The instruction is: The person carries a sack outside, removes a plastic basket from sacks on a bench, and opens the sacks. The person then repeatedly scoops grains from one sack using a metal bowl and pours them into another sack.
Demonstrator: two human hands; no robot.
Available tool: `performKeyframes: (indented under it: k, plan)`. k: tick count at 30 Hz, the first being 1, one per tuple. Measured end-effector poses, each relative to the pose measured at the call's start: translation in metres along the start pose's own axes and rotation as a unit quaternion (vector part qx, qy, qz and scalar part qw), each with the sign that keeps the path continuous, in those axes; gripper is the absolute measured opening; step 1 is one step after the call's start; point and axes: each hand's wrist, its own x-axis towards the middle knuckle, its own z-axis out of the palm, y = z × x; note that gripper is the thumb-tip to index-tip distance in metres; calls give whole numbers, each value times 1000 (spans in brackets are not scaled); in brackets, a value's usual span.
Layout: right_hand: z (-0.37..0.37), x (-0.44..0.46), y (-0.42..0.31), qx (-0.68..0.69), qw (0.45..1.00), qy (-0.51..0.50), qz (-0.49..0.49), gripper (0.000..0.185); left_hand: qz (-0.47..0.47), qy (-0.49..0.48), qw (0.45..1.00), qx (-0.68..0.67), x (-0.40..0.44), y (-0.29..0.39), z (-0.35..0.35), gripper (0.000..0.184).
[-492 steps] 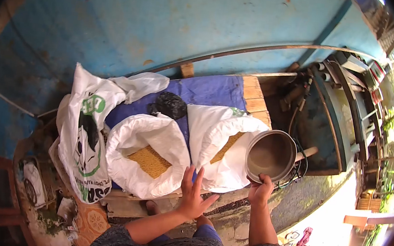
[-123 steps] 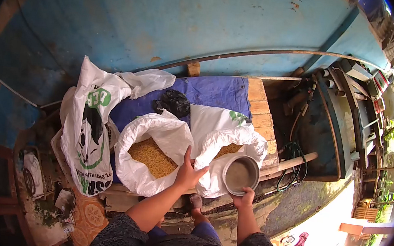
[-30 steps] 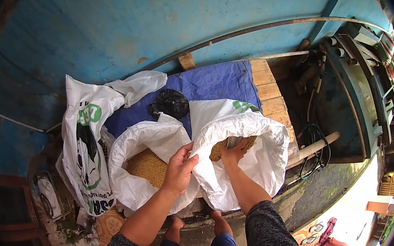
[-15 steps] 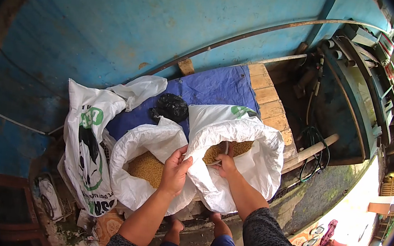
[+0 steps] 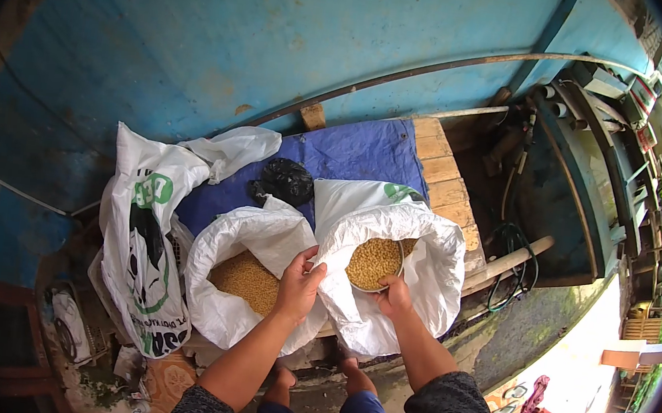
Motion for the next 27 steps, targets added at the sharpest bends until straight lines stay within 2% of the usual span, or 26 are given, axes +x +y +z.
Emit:
performKeyframes:
  k: [1, 5, 6, 8, 11, 13, 14, 16, 18, 20, 21, 24, 26, 27]
  plan:
    - [3, -14, -3, 18, 999, -1, -39, 70, -14, -2, 1000, 17, -1, 2, 2, 50]
    - [25, -88, -23, -30, 997, 8, -77, 75, -18, -35, 999, 10, -13, 2, 0, 59]
    - [19, -97, -24, -33, 996, 10, -81, 75, 0, -33, 999, 42, -16, 0, -6, 62]
    - [13, -122, -23, 7, 998, 0, -59, 64, 18, -34, 997, 71, -29, -3, -21, 66]
    - [23, -159, -24, -9, 995, 9, -97, 61, 50, -6, 990, 135, -58, -8, -51, 69]
    - [39, -178, -26, -1, 992, 7, -124, 59, 92, 56, 960, 260, -85, -8, -72, 70]
    - [47, -186, -27, -3, 992, 6, -125, 59, 93, 58, 960, 258, -98, -11, -81, 70]
    - [62, -198, -26, -10, 992, 7, -128, 61, 159, 161, 877, 424, -124, -19, -99, 71]
    - [83, -206, -29, -31, 994, -5, -108, 64, 145, 207, 874, 415, -139, -29, -114, 79]
    - [118, -214, -32, -63, 991, -38, -108, 73, 136, 333, 828, 430, -152, -37, -122, 90]
    - [125, -212, -25, -81, 989, -49, -113, 68, 152, 360, 810, 436, -153, -42, -128, 101]
    - [155, -202, -13, -119, 986, -82, -86, 69, -10, 446, 852, 274, -143, -44, -132, 110]
    - [180, -192, 0, -143, 983, -87, -75, 74, -17, 458, 852, 253, -133, -49, -141, 110]
    - [193, -186, 7, -186, 970, -103, -118, 79, -15, 458, 870, 181, -128, -46, -142, 108]
